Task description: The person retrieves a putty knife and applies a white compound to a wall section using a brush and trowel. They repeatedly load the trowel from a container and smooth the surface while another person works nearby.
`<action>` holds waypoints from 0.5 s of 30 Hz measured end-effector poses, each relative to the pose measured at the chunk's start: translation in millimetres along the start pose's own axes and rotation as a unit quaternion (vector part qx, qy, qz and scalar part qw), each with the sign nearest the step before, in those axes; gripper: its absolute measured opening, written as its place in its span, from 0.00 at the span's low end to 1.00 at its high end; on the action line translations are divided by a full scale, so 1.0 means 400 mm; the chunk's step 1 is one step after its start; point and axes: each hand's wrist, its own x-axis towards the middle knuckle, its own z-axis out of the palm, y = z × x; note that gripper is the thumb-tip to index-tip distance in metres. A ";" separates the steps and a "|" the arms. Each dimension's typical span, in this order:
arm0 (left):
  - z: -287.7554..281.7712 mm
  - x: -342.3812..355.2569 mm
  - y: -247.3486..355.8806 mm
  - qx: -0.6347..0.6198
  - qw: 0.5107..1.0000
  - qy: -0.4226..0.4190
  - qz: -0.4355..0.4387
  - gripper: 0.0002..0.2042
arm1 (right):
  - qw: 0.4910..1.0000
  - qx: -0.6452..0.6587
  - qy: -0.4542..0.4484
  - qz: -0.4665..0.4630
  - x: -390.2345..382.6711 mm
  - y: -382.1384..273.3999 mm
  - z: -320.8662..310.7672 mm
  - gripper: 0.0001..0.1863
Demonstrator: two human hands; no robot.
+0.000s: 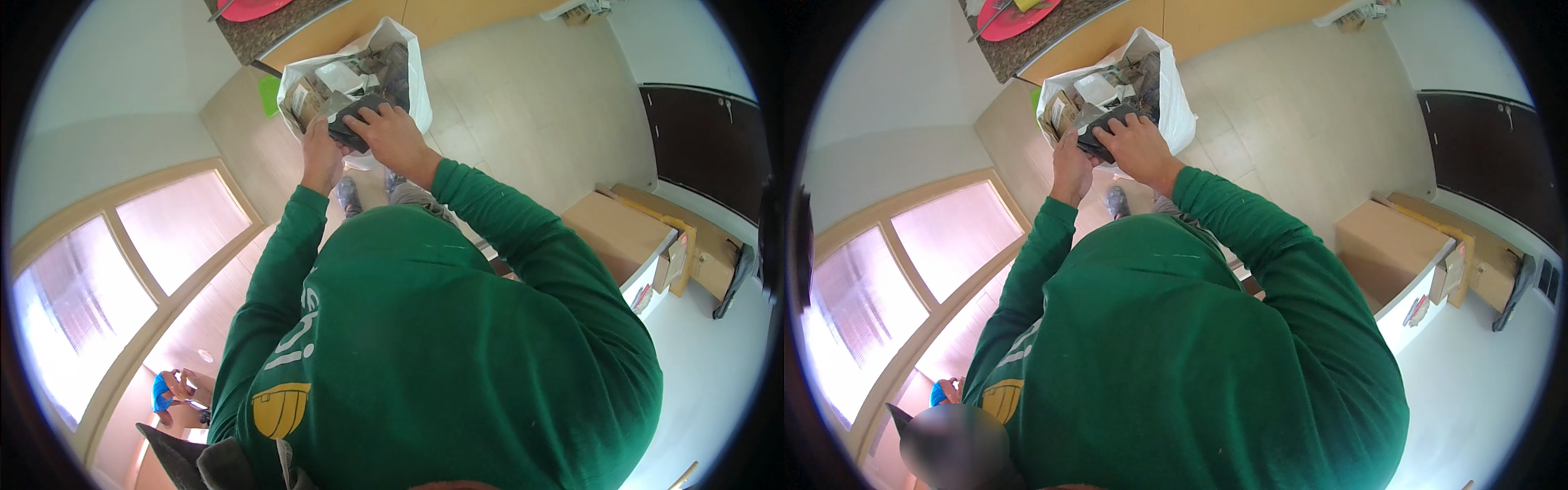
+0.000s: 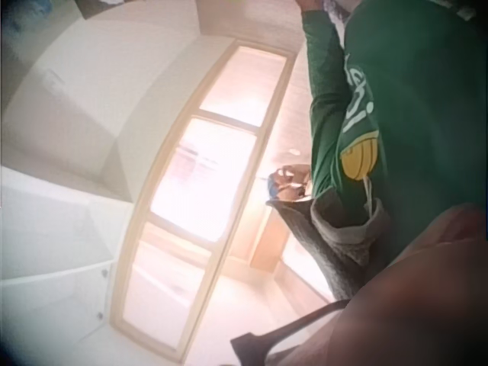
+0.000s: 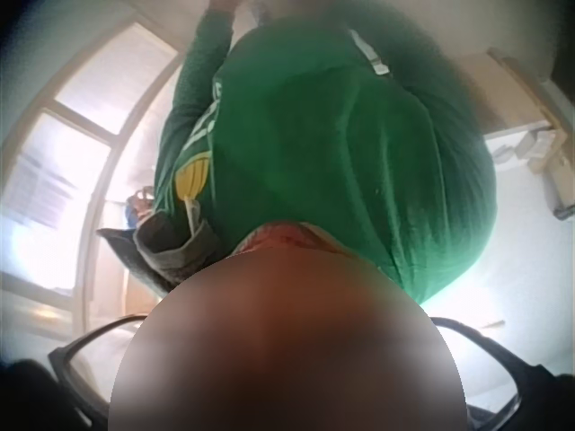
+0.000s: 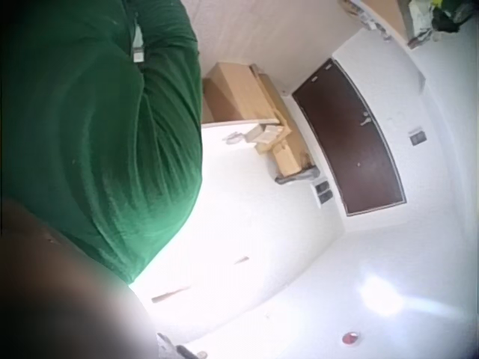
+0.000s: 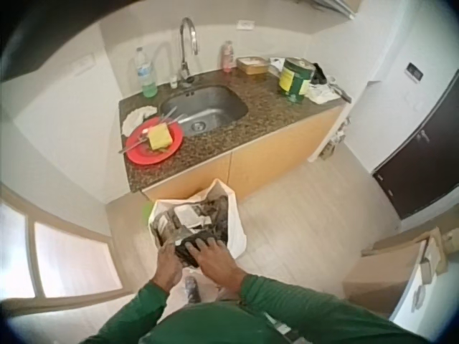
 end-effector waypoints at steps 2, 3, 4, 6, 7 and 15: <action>-0.027 0.001 0.006 0.037 0.999 0.005 0.010 0.18 | 1.000 0.024 0.015 -0.009 0.007 0.004 0.009 0.23; -0.033 -0.001 0.008 0.053 0.998 0.011 0.017 0.18 | 1.000 0.028 0.014 0.001 0.007 0.000 0.009 0.23; -0.031 -0.003 0.003 0.052 0.998 0.019 0.020 0.19 | 0.999 0.031 0.013 0.010 0.002 -0.008 0.008 0.23; -0.028 -0.009 -0.001 0.053 0.998 0.034 0.026 0.21 | 1.000 0.026 0.010 0.008 -0.016 -0.020 0.005 0.23; -0.030 -0.014 0.003 0.063 0.997 0.033 0.024 0.21 | 1.000 0.017 0.008 -0.004 -0.033 -0.021 0.005 0.24; -0.070 -0.014 0.028 0.210 0.976 -0.030 0.054 0.23 | 0.971 0.145 -0.040 0.187 0.057 0.098 0.027 0.14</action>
